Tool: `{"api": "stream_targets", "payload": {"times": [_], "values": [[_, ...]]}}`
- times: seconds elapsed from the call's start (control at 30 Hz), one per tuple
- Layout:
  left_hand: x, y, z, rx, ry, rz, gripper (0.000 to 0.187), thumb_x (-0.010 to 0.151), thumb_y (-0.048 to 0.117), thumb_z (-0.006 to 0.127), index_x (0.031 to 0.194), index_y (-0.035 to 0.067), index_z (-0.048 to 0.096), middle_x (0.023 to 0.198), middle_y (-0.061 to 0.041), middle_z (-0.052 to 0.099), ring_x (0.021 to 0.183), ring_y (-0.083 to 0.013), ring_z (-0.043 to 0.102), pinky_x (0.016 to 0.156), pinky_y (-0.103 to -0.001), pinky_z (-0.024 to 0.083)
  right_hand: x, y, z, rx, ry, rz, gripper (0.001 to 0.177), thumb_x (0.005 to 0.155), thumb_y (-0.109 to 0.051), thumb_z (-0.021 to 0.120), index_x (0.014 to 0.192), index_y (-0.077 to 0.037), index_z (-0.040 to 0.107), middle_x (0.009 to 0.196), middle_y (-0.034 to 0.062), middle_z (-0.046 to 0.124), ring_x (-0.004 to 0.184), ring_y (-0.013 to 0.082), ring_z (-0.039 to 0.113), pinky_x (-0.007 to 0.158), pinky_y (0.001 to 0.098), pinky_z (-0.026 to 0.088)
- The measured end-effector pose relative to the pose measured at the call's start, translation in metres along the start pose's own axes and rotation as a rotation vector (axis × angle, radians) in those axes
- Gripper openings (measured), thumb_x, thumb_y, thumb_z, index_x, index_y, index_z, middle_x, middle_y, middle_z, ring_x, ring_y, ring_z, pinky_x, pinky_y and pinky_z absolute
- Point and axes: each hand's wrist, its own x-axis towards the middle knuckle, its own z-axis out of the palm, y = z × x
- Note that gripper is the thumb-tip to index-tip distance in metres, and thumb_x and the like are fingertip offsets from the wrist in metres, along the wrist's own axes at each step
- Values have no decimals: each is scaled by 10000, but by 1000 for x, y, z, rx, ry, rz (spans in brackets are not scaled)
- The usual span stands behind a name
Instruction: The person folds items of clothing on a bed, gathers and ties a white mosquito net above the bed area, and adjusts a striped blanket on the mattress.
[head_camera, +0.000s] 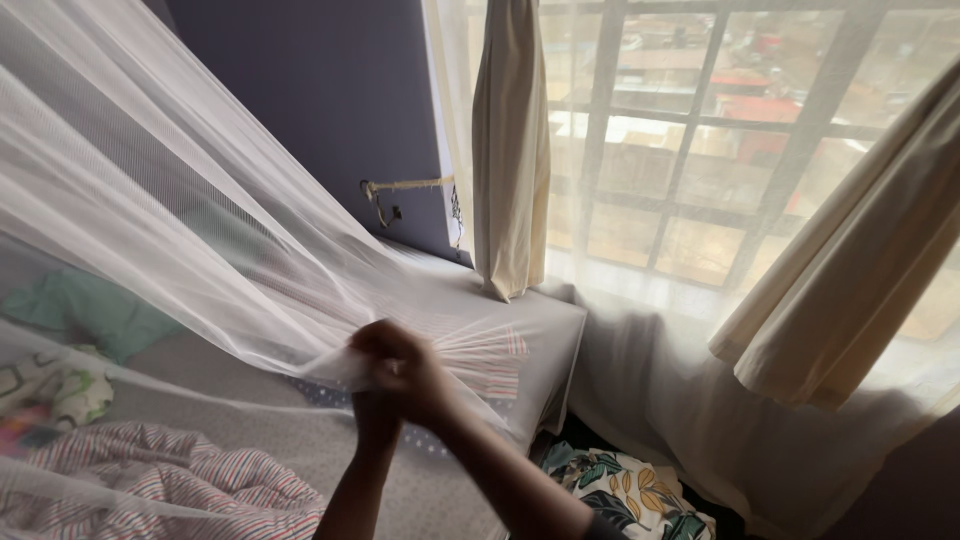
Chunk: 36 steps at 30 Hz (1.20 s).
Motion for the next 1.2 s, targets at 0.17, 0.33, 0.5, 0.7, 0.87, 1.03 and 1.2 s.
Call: {"api": "stream_targets", "payload": {"times": [0.17, 0.33, 0.5, 0.7, 0.87, 1.03, 1.2], "values": [[21, 92, -20, 905, 84, 527, 305, 1096, 127, 521, 1303, -16, 694, 1197, -177, 722, 1130, -284, 675, 1002, -377, 514, -5, 56, -51, -326, 97, 109, 525, 782, 112, 578, 1253, -104, 663, 1295, 108, 674, 1167, 254, 652, 970, 367, 578], [20, 170, -4, 42, 77, -227, 316, 1062, 293, 579, 1037, 16, 729, 988, -102, 752, 923, -206, 696, 875, -364, 522, -9, 83, -82, -630, 220, 70, 358, 790, -4, 707, 1138, -82, 735, 1127, 138, 755, 1039, 317, 697, 914, 422, 543], [30, 190, -24, 68, 25, -61, 334, 1108, 306, 526, 1078, 39, 724, 1003, -78, 731, 923, -189, 666, 944, -329, 486, -7, 56, -73, -655, 301, 139, 279, 787, -12, 643, 1026, -56, 780, 920, 174, 760, 832, 339, 740, 801, 445, 576], [32, 182, -89, -194, 87, -365, 333, 1099, 326, 599, 1098, 13, 715, 1012, -95, 745, 898, -182, 695, 899, -303, 542, -17, 6, -29, -607, 360, 144, 311, 759, 11, 595, 1010, -32, 772, 870, 184, 762, 767, 311, 752, 771, 429, 580], [16, 168, -141, -326, -101, -369, 370, 1094, 294, 586, 1248, -32, 669, 1217, -129, 702, 1126, -181, 665, 1010, -337, 532, -31, -45, 5, -451, 454, 183, 300, 741, -1, 618, 996, -28, 775, 841, 170, 773, 732, 251, 764, 711, 377, 592], [-4, 150, -150, 278, -468, 430, 266, 1057, 118, 568, 1281, 0, 651, 1311, -183, 692, 1295, -295, 644, 1108, -373, 521, -52, -92, 45, -75, 397, 57, 137, 907, -100, 706, 1003, -10, 744, 877, 108, 789, 784, 200, 753, 696, 319, 609], [-27, 149, -130, -85, -406, 50, 268, 1049, 119, 576, 1278, 2, 651, 1307, -179, 693, 1290, -291, 644, 1102, -370, 522, -54, -147, 128, 2, 134, -111, 301, 849, -39, 732, 1147, 0, 699, 1031, 124, 760, 936, 207, 754, 841, 311, 620]]}}
